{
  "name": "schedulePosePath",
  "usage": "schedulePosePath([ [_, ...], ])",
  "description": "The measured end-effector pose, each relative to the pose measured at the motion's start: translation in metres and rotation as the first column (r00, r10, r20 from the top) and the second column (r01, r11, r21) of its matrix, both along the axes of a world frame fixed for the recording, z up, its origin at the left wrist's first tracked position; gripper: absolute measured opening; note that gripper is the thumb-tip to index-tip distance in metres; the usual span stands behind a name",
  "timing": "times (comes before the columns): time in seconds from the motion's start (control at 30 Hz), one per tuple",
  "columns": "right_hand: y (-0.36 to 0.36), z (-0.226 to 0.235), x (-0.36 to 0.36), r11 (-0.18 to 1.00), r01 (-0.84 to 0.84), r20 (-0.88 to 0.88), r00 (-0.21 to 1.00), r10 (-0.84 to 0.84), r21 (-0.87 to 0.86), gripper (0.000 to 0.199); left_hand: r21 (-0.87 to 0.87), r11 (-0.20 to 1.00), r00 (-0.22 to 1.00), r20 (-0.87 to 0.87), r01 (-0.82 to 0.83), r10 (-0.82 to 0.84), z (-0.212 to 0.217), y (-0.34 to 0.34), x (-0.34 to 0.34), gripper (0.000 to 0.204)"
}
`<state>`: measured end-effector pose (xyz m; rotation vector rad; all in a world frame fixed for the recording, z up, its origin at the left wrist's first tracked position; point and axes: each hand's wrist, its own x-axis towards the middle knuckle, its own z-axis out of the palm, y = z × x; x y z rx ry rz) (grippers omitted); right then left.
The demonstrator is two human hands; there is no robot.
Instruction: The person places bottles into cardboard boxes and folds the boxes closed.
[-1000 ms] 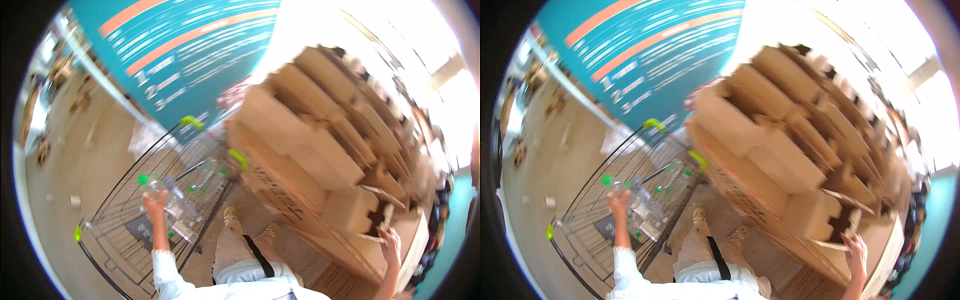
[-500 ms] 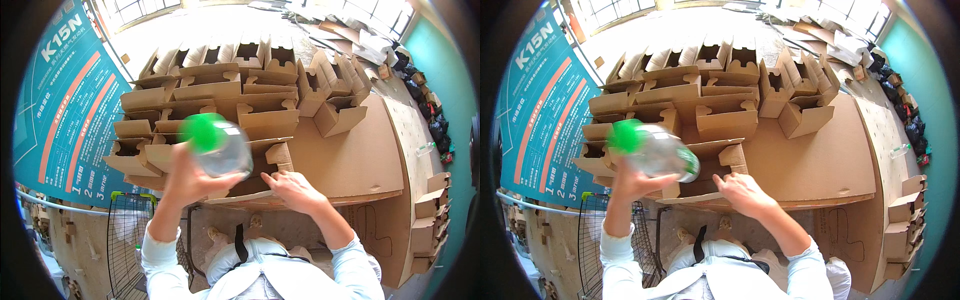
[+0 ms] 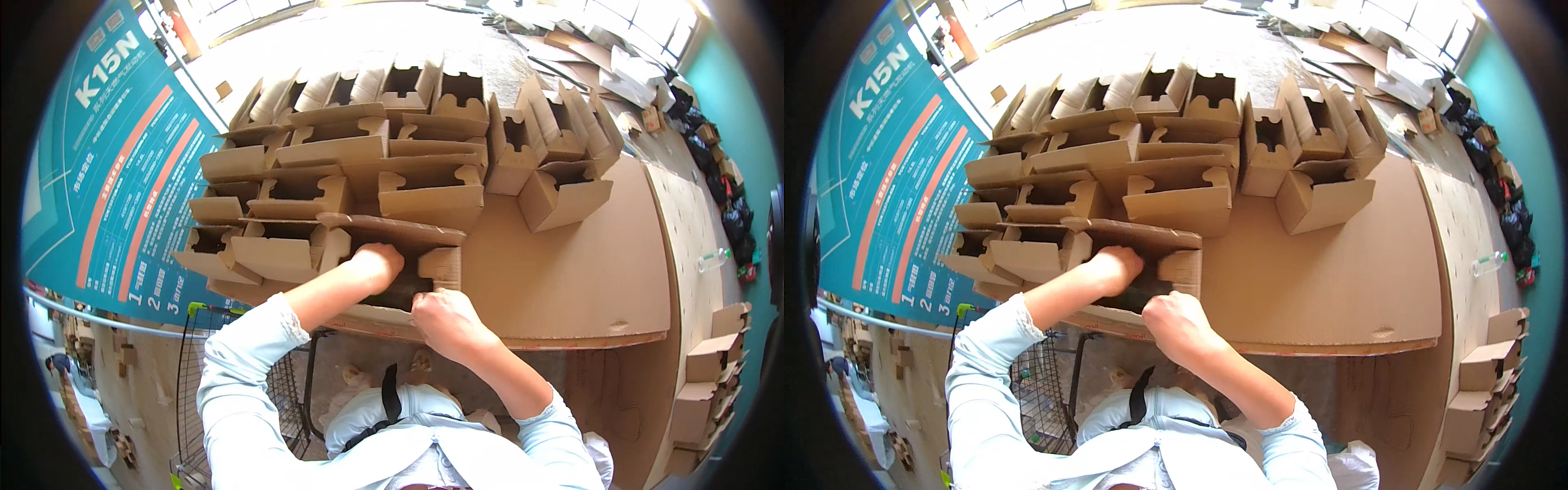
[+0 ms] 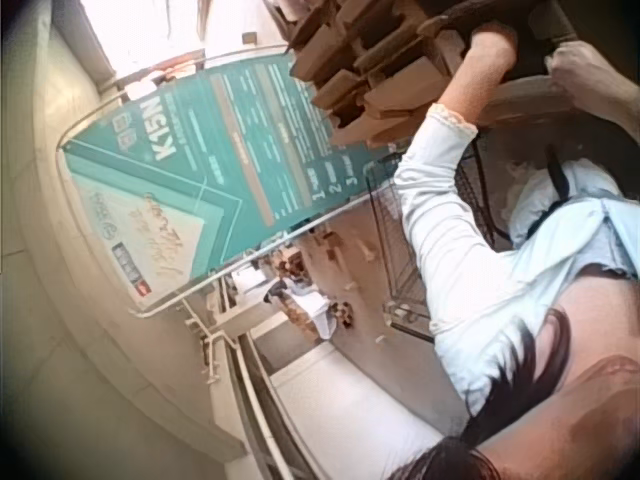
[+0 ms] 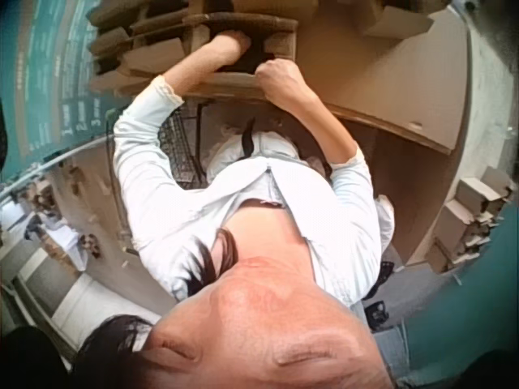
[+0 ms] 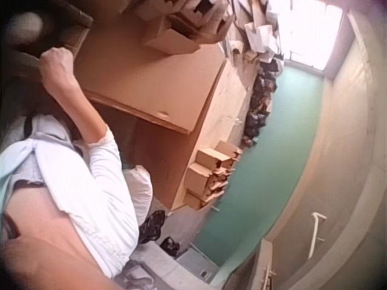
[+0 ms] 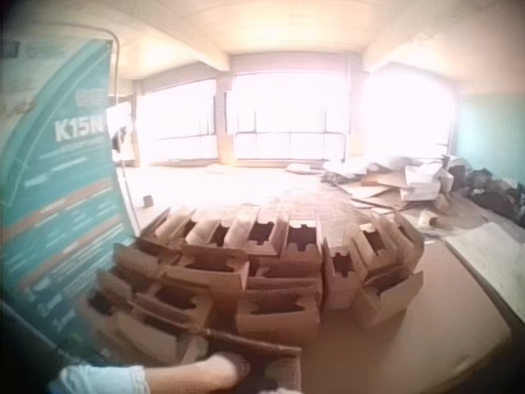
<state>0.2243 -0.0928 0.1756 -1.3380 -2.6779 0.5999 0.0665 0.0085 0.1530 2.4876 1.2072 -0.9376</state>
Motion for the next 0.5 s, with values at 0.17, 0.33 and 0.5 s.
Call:
schedulePosePath([
  [0.17, 0.008, -0.011, 0.000, 0.994, 0.008, -0.088, 0.996, 0.002, 0.108, 0.017, 0.020, 0.992, 0.841, 0.532, -0.124, 0.095, 0.026, -0.013, -0.041, 0.027],
  [0.33, 0.008, -0.011, -0.006, 0.991, 0.102, -0.004, 0.995, -0.102, 0.089, 0.013, 0.186, 0.818, 0.214, 0.974, -0.544, -0.079, 0.051, -0.095, -0.131, 0.032],
  [0.5, -0.004, 0.001, -0.007, 0.964, 0.123, -0.098, 0.990, -0.102, 0.236, 0.013, -0.071, 0.337, 0.016, 0.969, -0.939, 0.246, -0.008, -0.199, -0.301, 0.022],
])
